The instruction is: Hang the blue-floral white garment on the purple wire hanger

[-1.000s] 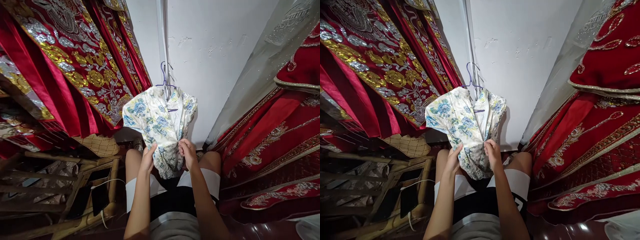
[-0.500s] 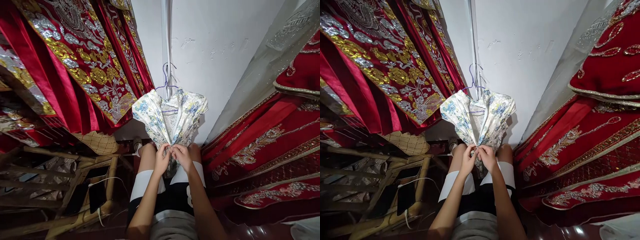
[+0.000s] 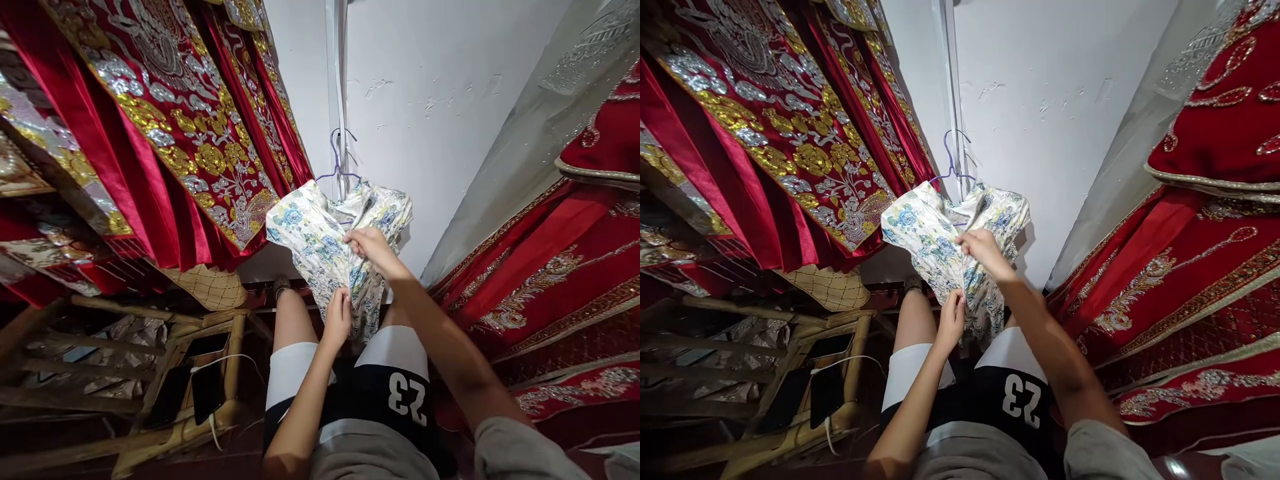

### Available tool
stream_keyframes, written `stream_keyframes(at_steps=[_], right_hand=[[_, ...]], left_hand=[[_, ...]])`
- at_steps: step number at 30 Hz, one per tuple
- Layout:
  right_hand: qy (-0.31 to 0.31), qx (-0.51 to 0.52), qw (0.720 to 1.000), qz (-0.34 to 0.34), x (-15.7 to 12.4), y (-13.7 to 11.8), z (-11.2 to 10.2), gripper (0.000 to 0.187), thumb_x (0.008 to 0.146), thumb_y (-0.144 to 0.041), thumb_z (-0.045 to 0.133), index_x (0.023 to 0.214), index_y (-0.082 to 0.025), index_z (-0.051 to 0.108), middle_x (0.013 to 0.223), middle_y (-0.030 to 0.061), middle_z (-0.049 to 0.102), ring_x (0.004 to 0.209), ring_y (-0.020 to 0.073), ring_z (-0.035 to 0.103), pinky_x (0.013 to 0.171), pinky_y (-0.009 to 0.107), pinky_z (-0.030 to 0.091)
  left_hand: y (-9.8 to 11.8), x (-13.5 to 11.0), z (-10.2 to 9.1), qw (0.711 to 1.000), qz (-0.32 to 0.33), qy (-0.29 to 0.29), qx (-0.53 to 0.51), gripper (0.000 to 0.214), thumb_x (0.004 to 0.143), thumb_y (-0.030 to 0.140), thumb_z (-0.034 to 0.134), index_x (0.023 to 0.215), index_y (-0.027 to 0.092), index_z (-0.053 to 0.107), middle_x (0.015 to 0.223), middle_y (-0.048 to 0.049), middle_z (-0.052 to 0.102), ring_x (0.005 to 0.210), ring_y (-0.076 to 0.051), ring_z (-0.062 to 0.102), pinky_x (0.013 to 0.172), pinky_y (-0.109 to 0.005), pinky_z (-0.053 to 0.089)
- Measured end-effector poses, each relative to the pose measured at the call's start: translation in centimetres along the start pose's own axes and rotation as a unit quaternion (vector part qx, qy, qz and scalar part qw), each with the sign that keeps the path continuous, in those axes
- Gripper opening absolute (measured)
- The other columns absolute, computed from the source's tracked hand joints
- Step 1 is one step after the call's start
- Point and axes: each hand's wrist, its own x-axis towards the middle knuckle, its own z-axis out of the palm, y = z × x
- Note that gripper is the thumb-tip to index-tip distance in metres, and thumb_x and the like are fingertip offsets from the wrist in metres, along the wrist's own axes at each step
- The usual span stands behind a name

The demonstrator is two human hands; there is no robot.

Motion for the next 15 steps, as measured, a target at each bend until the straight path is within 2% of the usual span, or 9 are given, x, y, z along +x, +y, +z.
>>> stream_keyframes(at_steps=[4,7,9,12,15], right_hand=[[0.023,0.034,0.999,0.019,4.3,-3.9,0.5,0.021,0.087,-0.014,0.064,0.066,-0.011,0.065,0.043,-0.005,0.052,0.033,0.0019,0.033,0.033,0.016,0.019],[0.058,0.056,0.997,-0.009,6.2,-5.7,1.2,0.023,0.088,-0.009,0.057,0.065,-0.011,0.063,0.041,-0.0066,0.048,0.032,0.0015,0.029,0.033,0.015,0.017],[0.072,0.063,0.995,-0.027,6.7,-6.2,1.6,0.023,0.089,-0.01,0.055,0.068,-0.011,0.063,0.041,-0.0068,0.048,0.032,0.002,0.028,0.033,0.016,0.016],[0.049,0.055,0.996,-0.047,6.2,-5.9,1.6,0.02,0.089,-0.014,0.058,0.07,-0.011,0.064,0.044,-0.0061,0.05,0.032,0.0021,0.03,0.035,0.016,0.017],[0.02,0.021,0.996,-0.082,5.0,-5.4,1.3,0.021,0.087,-0.014,0.059,0.067,-0.012,0.063,0.045,-0.0046,0.052,0.034,0.0017,0.033,0.037,0.015,0.02]], left_hand=[[-0.7,0.2,-0.2,1.0,-0.006,0.004,-0.005,0.025,0.104,0.041,0.036,0.091,0.023,0.047,0.081,-0.0029,0.05,0.081,-0.021,0.052,0.078,-0.033,0.042],[-1.1,0.0,0.0,1.0,-0.007,-0.004,-0.01,0.024,0.104,0.041,0.037,0.091,0.023,0.048,0.081,-0.0027,0.05,0.081,-0.021,0.053,0.077,-0.032,0.042],[-1.4,-0.4,0.2,1.0,-0.012,-0.008,-0.014,0.025,0.103,0.041,0.038,0.09,0.023,0.049,0.08,-0.0025,0.051,0.081,-0.021,0.053,0.077,-0.032,0.042],[-1.7,-0.3,0.0,0.999,-0.022,-0.018,-0.026,0.027,0.103,0.042,0.041,0.087,0.022,0.05,0.079,-0.002,0.052,0.079,-0.02,0.053,0.076,-0.031,0.042],[0.0,1.9,-1.5,0.997,-0.005,-0.02,-0.07,0.032,0.102,0.044,0.045,0.084,0.02,0.055,0.08,-0.0029,0.057,0.079,-0.019,0.055,0.076,-0.031,0.043]])
